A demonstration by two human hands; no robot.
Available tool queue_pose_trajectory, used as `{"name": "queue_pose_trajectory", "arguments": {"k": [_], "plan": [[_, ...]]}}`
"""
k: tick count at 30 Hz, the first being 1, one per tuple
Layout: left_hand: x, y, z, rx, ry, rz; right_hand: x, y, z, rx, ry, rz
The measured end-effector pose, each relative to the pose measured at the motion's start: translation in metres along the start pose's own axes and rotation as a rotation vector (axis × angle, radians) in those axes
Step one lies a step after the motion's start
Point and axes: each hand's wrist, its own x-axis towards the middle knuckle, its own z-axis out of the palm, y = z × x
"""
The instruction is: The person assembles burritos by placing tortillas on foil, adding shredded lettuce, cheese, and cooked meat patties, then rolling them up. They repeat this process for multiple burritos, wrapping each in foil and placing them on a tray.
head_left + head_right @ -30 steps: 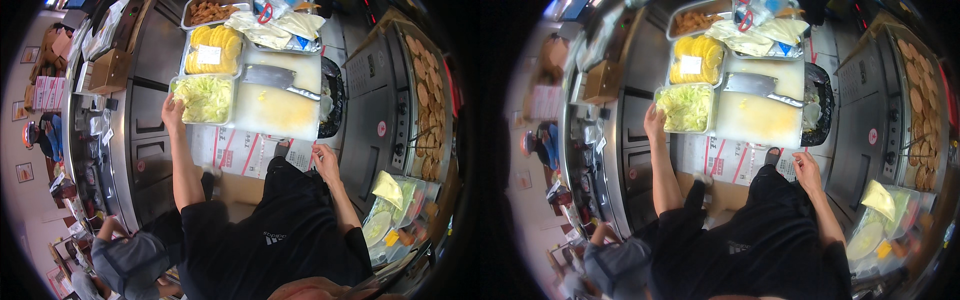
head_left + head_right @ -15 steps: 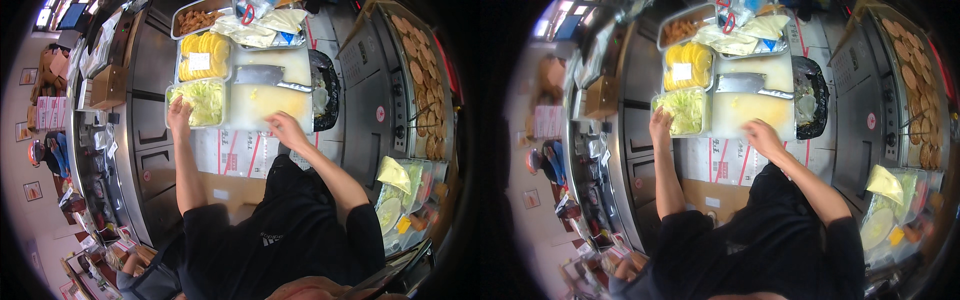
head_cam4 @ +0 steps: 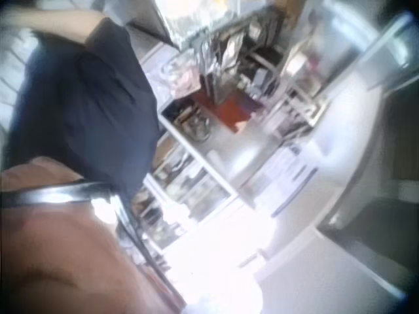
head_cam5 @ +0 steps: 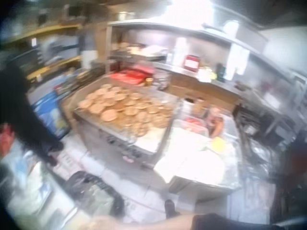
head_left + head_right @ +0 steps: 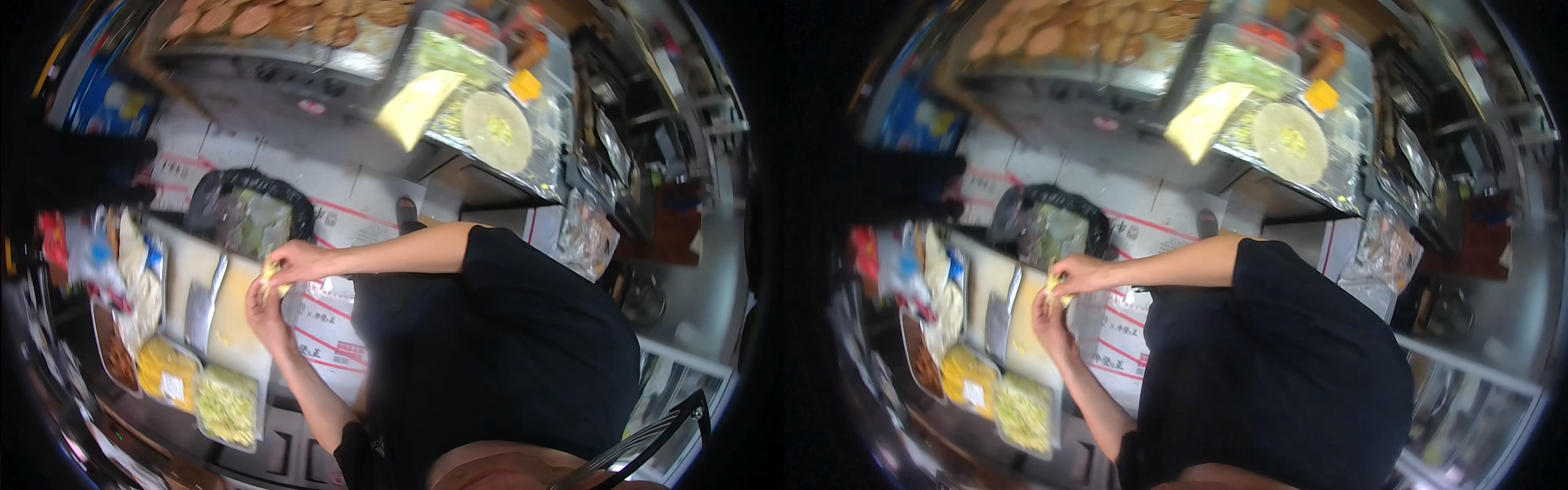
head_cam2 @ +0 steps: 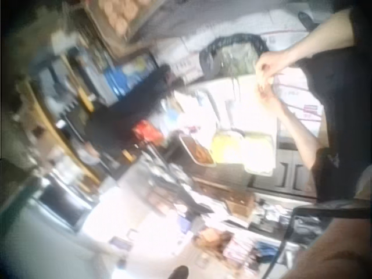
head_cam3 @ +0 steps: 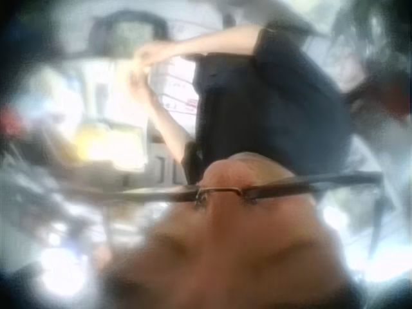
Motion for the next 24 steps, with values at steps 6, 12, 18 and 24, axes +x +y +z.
{"name": "queue_pose_trajectory", "arguments": {"k": [6,12,18,24], "plan": [[0.014,-0.077,0.284,0.394,-0.597,-0.002,-0.206,0.027,-0.207,0.133,0.765,0.048],[-0.018,-0.147,0.486,0.592,-0.843,0.074,-0.33,0.098,-0.328,0.26,1.264,0.075],[-0.016,-0.215,0.575,0.819,-0.871,0.312,-0.38,0.126,-0.394,0.449,1.471,0.097],[-0.01,-0.227,0.604,0.865,-0.884,0.27,-0.381,0.17,-0.426,0.302,1.506,0.114]]}}
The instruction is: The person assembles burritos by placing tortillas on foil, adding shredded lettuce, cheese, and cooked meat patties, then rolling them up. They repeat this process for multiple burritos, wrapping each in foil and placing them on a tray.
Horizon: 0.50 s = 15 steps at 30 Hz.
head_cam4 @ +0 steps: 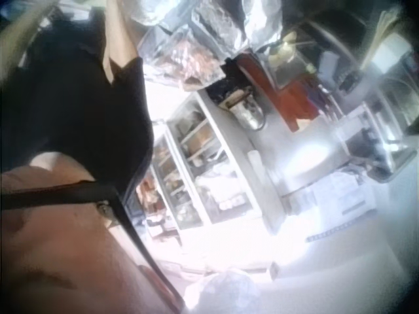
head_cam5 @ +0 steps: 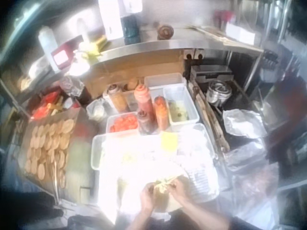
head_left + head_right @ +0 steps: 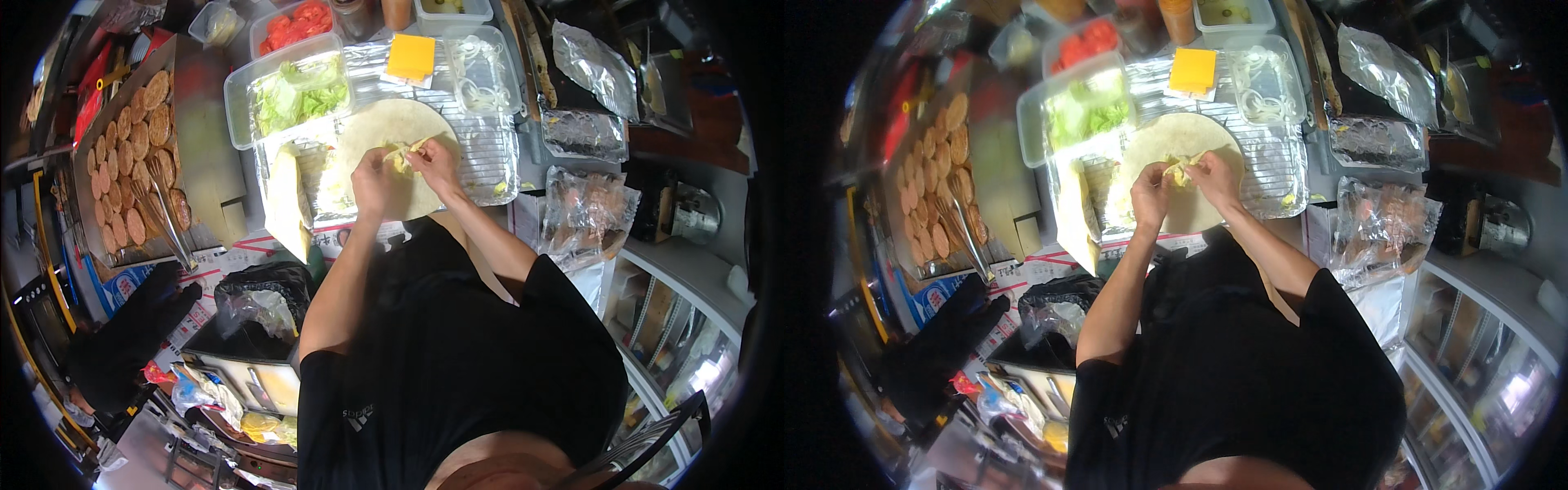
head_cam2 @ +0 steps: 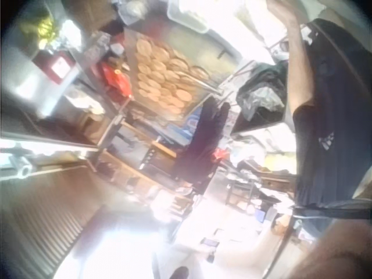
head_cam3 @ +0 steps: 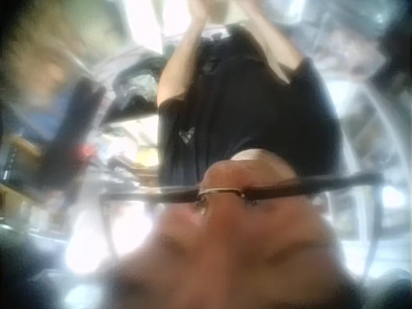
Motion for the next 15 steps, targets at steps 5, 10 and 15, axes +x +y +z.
{"name": "queue_pose_trajectory", "arguments": {"k": [5,10,15], "plan": [[0.008,0.002,0.009,-0.031,0.024,0.014,0.002,0.006,-0.001,-0.045,0.106,-0.13],[0.006,-0.012,0.007,0.075,0.062,-0.014,-0.004,-0.024,-0.018,-0.344,0.02,-0.004],[0.005,-0.01,0.003,0.086,0.057,-0.121,-0.004,-0.019,-0.019,-0.415,0.108,-0.088]]}}
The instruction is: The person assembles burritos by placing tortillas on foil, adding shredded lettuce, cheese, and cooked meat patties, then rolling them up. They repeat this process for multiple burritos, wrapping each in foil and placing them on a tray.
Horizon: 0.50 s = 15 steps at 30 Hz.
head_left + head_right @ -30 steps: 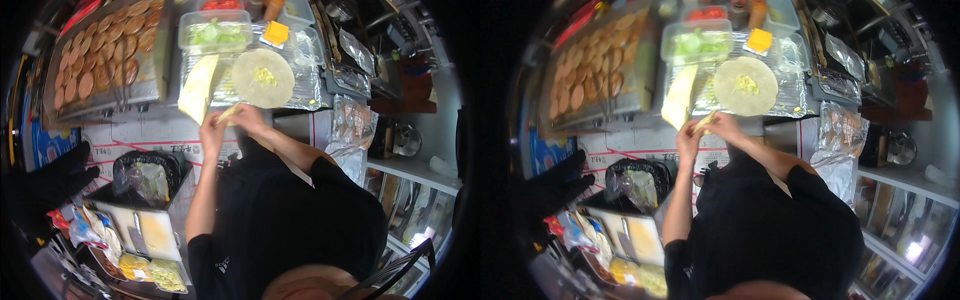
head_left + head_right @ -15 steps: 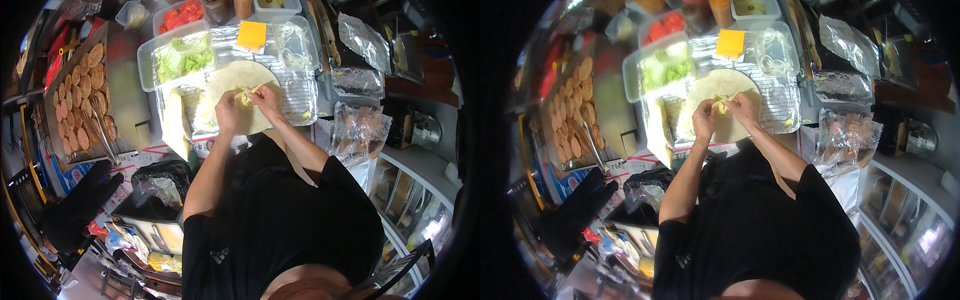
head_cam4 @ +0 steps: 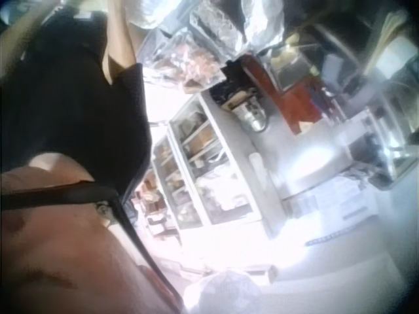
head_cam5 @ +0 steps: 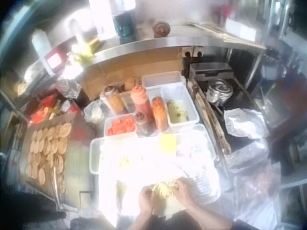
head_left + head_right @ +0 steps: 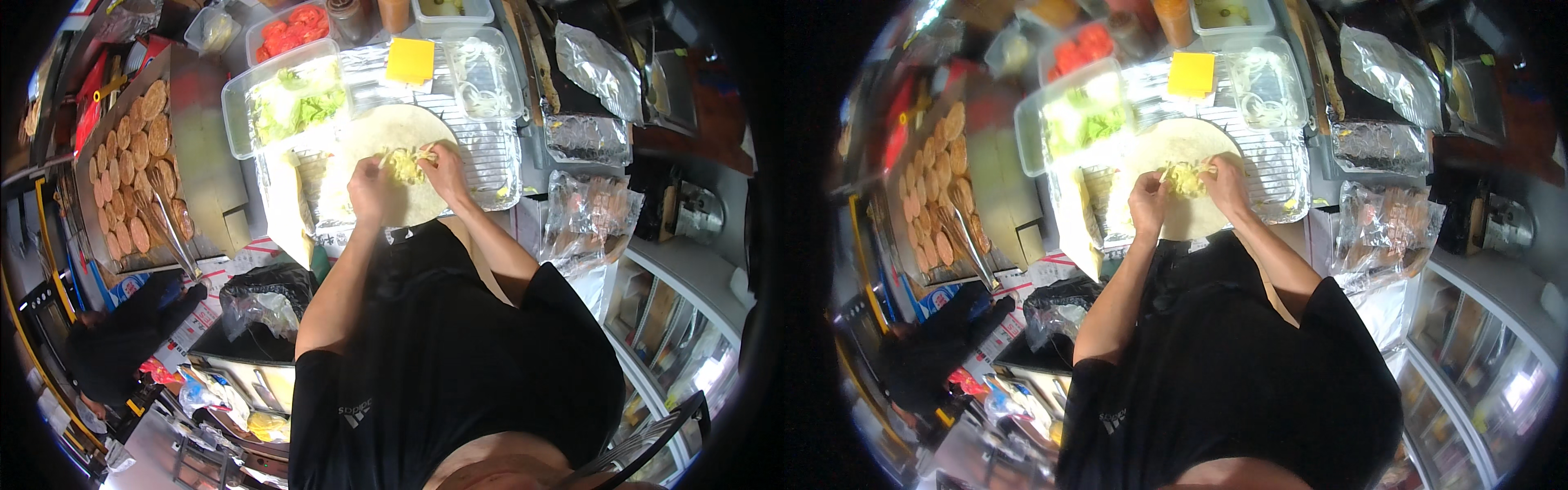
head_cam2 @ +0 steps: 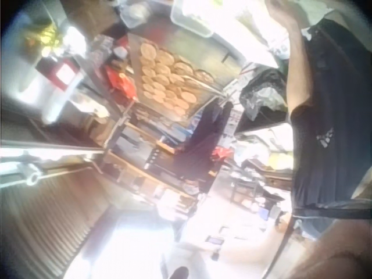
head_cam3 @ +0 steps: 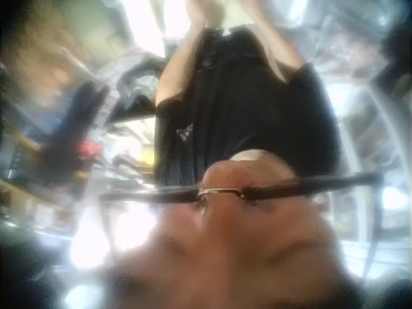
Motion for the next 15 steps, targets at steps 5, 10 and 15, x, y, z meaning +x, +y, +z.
{"name": "queue_pose_trajectory", "arguments": {"k": [5,10,15], "plan": [[-0.009,0.004,-0.008,0.083,-0.005,0.089,-0.009,-0.014,-0.008,-0.084,0.042,-0.145],[-0.011,-0.001,-0.011,-0.04,-0.1,0.126,-0.009,0.003,0.003,0.135,0.041,-0.087],[-0.021,0.01,-0.043,0.0,-0.17,0.221,-0.006,-0.026,-0.014,-0.212,-0.02,-0.272]]}}
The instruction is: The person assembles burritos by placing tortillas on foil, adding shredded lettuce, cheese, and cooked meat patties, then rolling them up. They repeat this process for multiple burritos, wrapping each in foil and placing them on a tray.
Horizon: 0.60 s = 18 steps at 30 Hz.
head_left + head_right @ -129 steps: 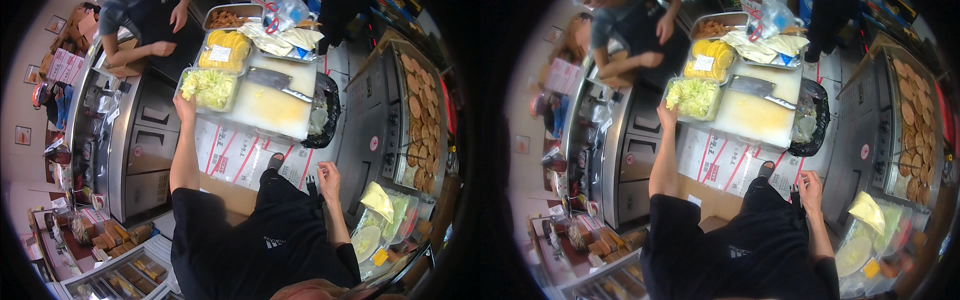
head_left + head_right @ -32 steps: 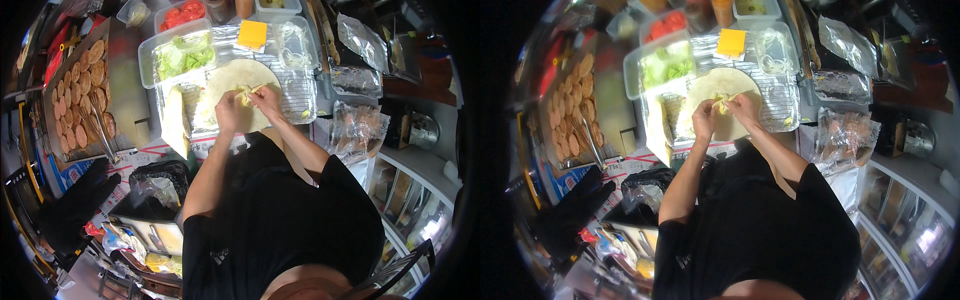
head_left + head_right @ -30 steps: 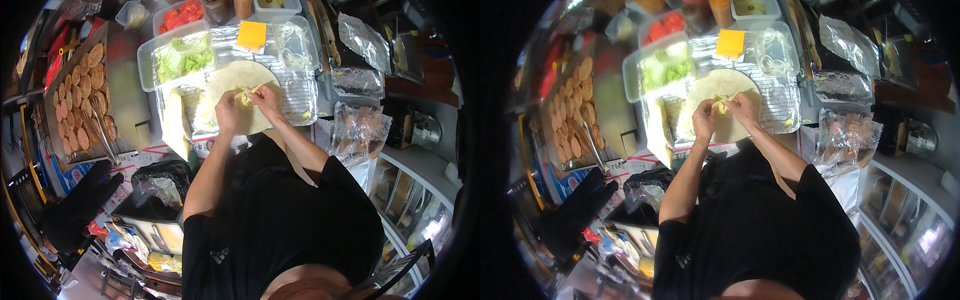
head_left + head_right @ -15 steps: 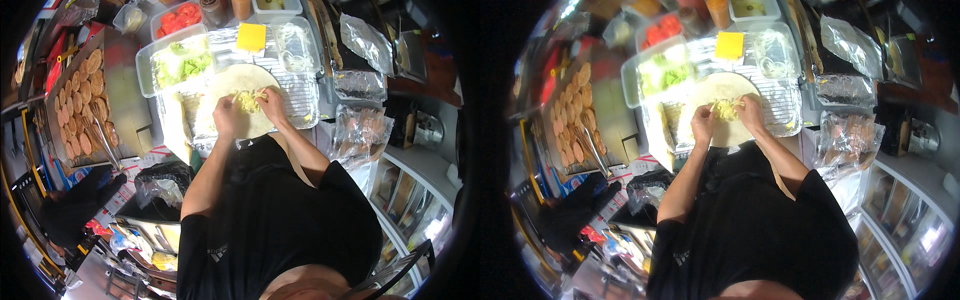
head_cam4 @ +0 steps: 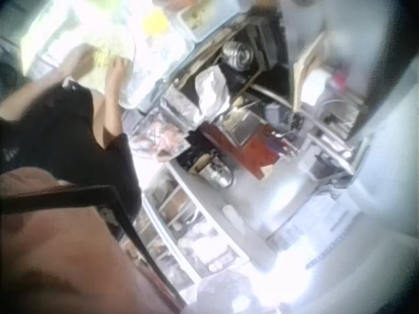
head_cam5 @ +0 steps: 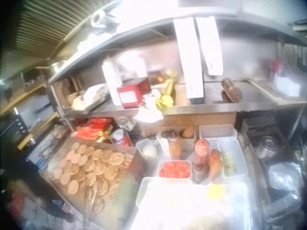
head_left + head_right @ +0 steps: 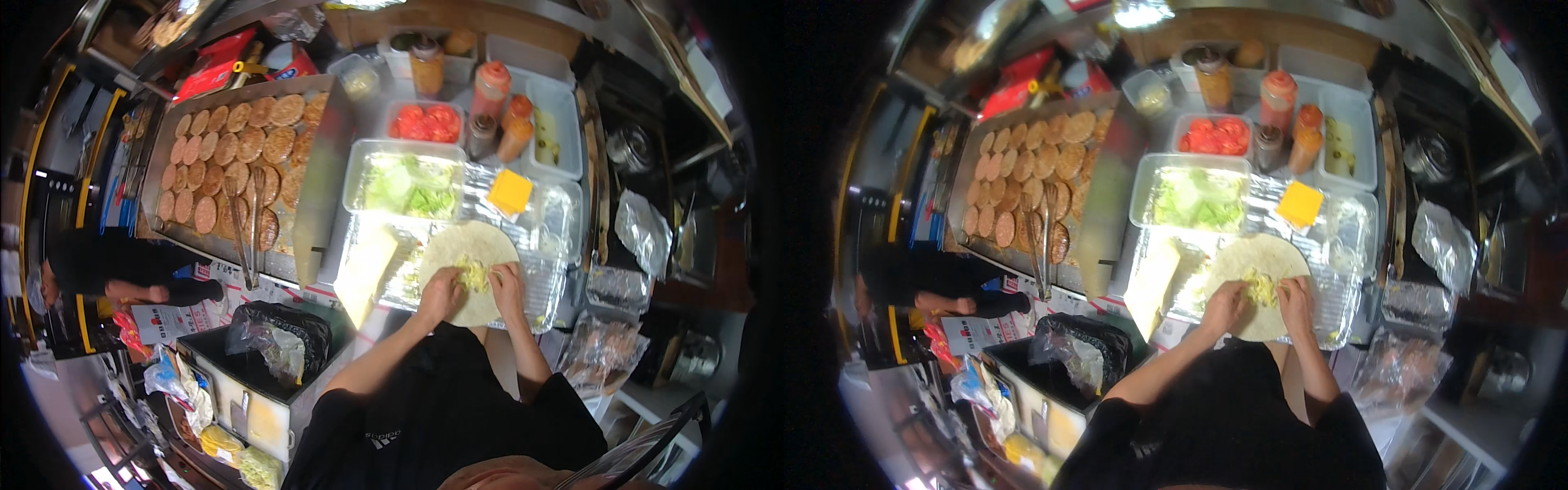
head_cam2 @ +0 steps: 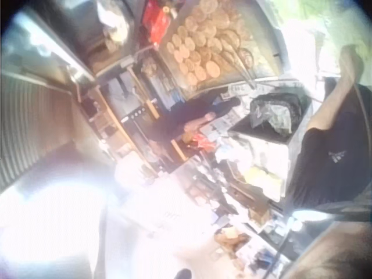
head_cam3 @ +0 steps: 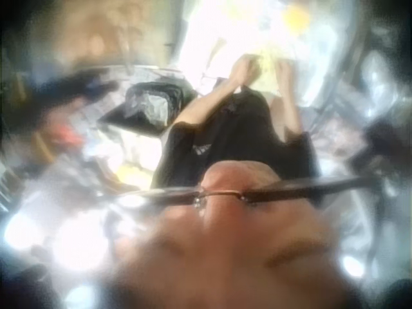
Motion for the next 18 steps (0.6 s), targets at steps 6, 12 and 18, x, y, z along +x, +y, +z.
{"name": "queue_pose_trajectory", "arguments": {"k": [6,12,18], "plan": [[-0.033,0.003,-0.054,-0.202,-0.092,-0.037,0.023,-0.041,-0.025,-0.145,0.173,-0.177],[-0.059,0.0,-0.112,-0.233,0.156,-0.215,0.068,-0.076,0.005,-0.047,0.026,-0.183],[-0.063,-0.018,-0.143,-0.188,0.317,-0.244,0.077,-0.114,0.035,0.007,-0.101,-0.111]]}}
